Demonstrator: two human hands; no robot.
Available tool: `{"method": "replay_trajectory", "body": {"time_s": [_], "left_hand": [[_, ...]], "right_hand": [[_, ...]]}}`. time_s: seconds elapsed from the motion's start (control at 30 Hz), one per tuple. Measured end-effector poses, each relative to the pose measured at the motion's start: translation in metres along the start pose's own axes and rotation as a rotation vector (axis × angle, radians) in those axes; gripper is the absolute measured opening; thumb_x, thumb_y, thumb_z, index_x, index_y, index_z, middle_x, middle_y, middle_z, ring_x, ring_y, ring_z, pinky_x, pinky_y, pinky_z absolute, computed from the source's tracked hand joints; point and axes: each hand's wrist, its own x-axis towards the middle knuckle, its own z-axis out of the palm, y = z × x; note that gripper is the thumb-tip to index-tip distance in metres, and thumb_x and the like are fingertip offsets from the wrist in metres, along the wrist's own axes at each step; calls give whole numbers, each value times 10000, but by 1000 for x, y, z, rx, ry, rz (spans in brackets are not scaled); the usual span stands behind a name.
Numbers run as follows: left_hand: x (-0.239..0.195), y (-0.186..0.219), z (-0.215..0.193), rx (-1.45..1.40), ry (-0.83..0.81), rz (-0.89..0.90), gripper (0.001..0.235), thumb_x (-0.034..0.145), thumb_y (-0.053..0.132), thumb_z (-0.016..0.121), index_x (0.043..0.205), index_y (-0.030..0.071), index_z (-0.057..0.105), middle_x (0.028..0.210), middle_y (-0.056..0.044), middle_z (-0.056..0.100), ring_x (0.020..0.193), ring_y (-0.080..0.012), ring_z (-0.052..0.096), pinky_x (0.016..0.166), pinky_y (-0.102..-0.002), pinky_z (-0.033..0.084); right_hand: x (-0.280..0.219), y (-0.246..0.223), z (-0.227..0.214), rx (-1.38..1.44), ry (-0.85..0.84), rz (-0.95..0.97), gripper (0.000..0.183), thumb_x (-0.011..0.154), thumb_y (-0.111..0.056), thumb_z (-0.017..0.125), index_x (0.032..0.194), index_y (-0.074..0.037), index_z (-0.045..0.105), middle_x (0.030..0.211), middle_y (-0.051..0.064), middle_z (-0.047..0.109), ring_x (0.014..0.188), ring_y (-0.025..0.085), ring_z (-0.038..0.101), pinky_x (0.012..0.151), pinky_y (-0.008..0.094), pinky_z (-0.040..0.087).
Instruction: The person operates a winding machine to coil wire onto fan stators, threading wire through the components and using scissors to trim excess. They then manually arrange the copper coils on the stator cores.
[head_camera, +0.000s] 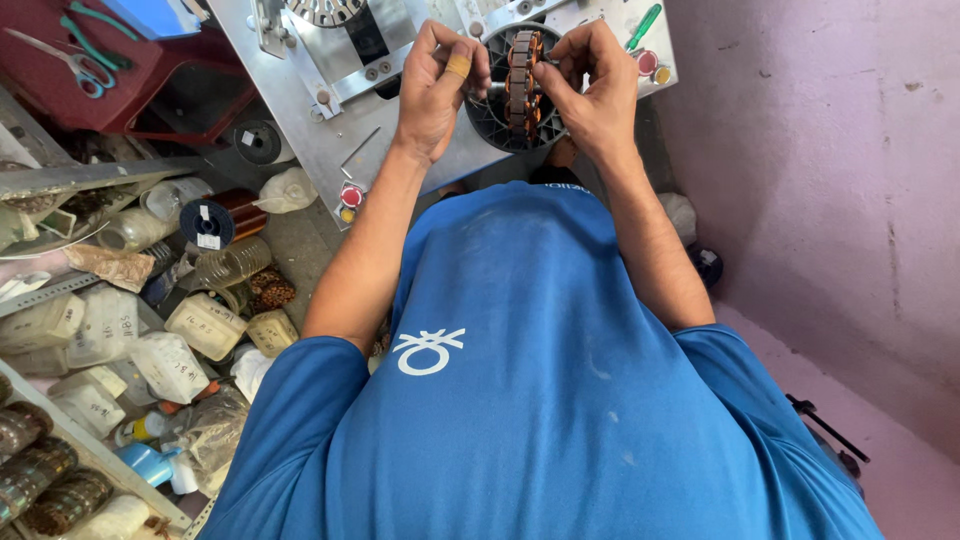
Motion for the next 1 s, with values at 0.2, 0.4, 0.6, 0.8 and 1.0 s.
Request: {"method": "replay_trajectory", "body": {"time_s": [0.2,0.4,0.6,0.8,1.0], "left_hand": [[10,7,3,42,-176,85,121,1126,167,519,1058,76,478,1137,-104,685,1057,-178,674,980,-359,580],[5,-6,-8,139,-64,-29,135,1134,133,551,1035,72,483,905,-48,635,820,-119,593,761,-287,501],[-10,-1,-12,748,-90,107,143,1103,117,575,1019,48,480,843,-46,648,802,-130,639,752,-314,512],[-16,16,3,980,-79,231,158,1032,78,667,1000,13,526,870,-94,612,804,-257,627,755,-366,499],[-23,19,7,985,-170,316,171,880,89,796,1032,45,730,954,-85,578,922,-249,603,789,-366,503]], "right_hand": [[-4,-9,6,-93,66,-83,209,970,29,816,990,-13,612,797,-13,573,714,55,520,636,221,438],[-11,-11,5,-38,89,-49,200,1012,29,794,1004,-16,599,812,-23,614,731,47,541,662,220,445],[-21,-6,3,-67,60,-57,196,1019,-1,808,1032,-15,612,878,5,649,769,51,569,689,215,446],[-29,-9,-6,170,-75,111,653,1019,-154,840,1501,-51,412,1383,98,602,1221,153,632,1045,301,579],[-40,-12,-1,-23,-180,70,1011,873,-108,968,1617,-70,284,1334,186,676,1273,298,710,1149,417,597]]}}
